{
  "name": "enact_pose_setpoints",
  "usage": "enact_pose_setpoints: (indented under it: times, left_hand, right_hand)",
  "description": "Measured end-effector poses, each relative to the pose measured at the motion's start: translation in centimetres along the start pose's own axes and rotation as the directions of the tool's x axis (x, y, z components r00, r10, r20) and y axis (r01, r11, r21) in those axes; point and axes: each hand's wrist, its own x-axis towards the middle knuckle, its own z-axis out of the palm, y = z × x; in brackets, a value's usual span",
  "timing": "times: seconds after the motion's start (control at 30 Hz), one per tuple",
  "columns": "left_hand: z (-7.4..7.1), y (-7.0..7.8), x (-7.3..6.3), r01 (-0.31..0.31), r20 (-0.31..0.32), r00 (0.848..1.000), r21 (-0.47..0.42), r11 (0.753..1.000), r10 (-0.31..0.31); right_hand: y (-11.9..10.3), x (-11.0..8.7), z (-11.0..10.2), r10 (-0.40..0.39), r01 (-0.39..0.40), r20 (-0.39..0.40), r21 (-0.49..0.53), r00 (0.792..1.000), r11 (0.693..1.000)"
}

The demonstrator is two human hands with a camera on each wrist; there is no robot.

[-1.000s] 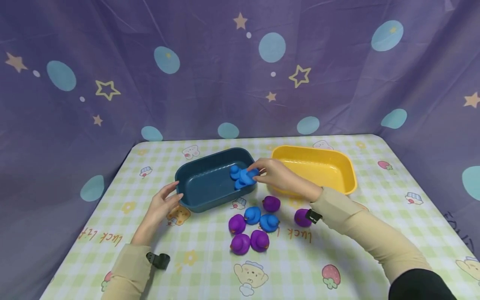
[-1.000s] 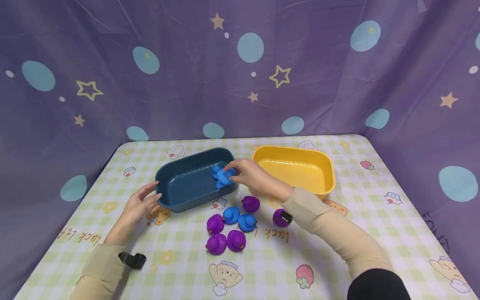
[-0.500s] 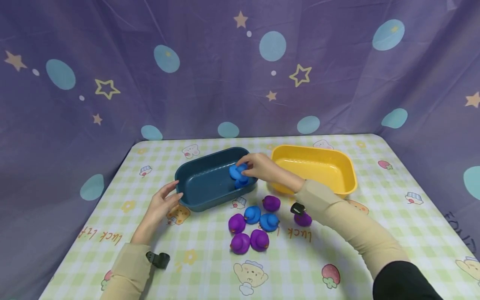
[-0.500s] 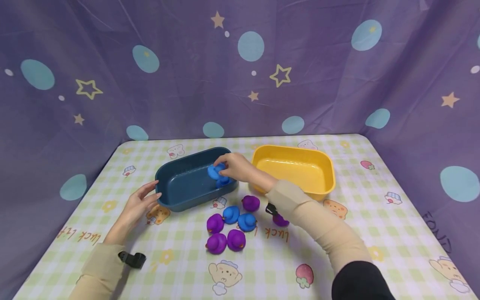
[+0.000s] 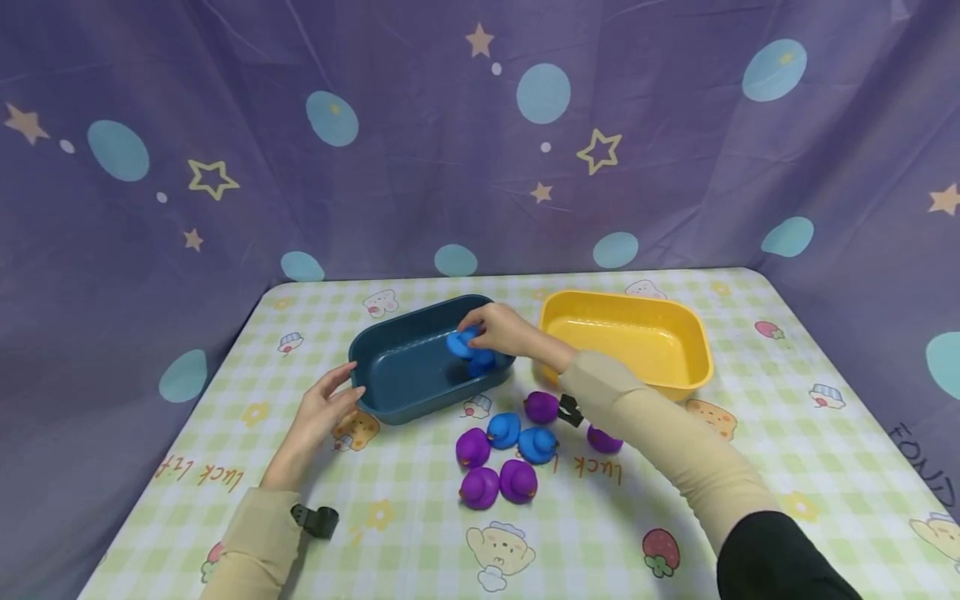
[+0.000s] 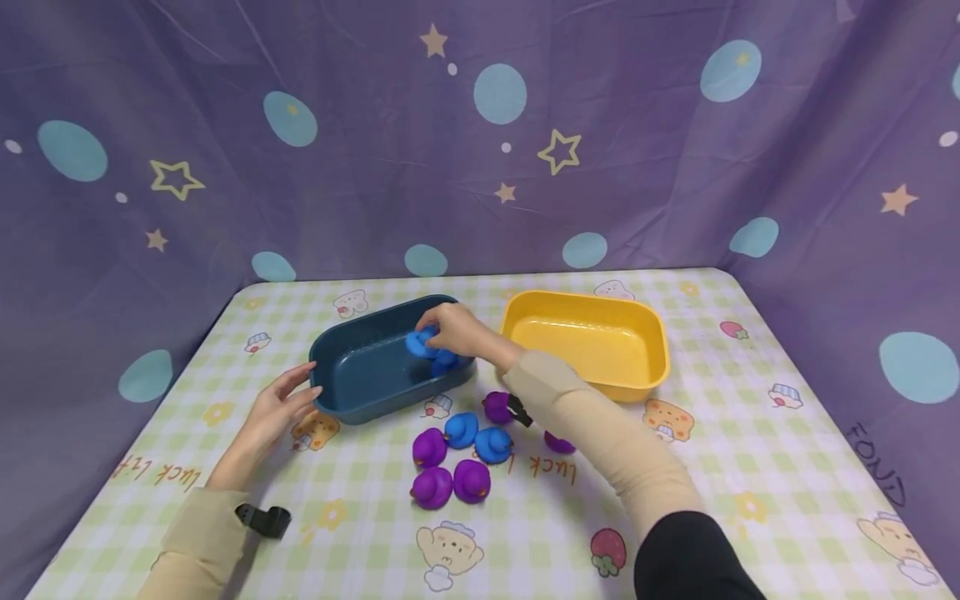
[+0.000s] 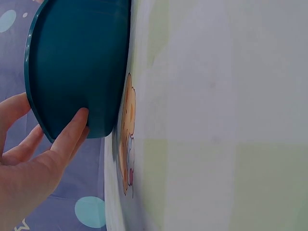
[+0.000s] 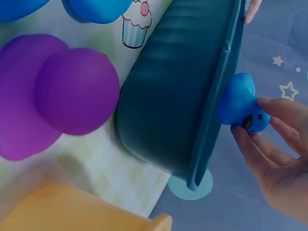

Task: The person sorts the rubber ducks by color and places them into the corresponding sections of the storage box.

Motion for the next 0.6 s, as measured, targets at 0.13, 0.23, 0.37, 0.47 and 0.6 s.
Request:
enact_pose_setpoints:
  times: [0.13,0.23,0.37,0.47,0.6]
  left_hand:
    - [0.0,-0.1,0.1,-0.008,0.005,1.0,-0.015,1.0,0.008]
    - [-0.2,-1.0,0.5,-0.025,0.0,1.0,-0.015,1.0,0.025]
    - [-0.4,-2.9,1.5,-0.043,-0.023,0.999,-0.02,0.999,0.042]
    - [-0.5,-3.9,2.1,-0.038,-0.041,0.998,-0.029,0.999,0.037]
    - [-0.5,-3.9,2.1,-0.044,-0.037,0.998,-0.034,0.998,0.043]
  right_hand:
    - [0.0,0.6,0.4,0.016,-0.017,0.023,0.016,1.0,1.0]
    - [0.0,1.0,0.7,0.028,-0.029,0.036,0.021,0.999,0.999]
    - [0.0,1.5,1.1,0.045,-0.046,0.044,0.016,0.998,0.999]
    - [0.0,1.8,1.4,0.061,-0.062,0.052,0.019,0.997,0.998]
    - [0.1,2.3,1.7,0.095,-0.098,0.069,0.038,0.993,0.994]
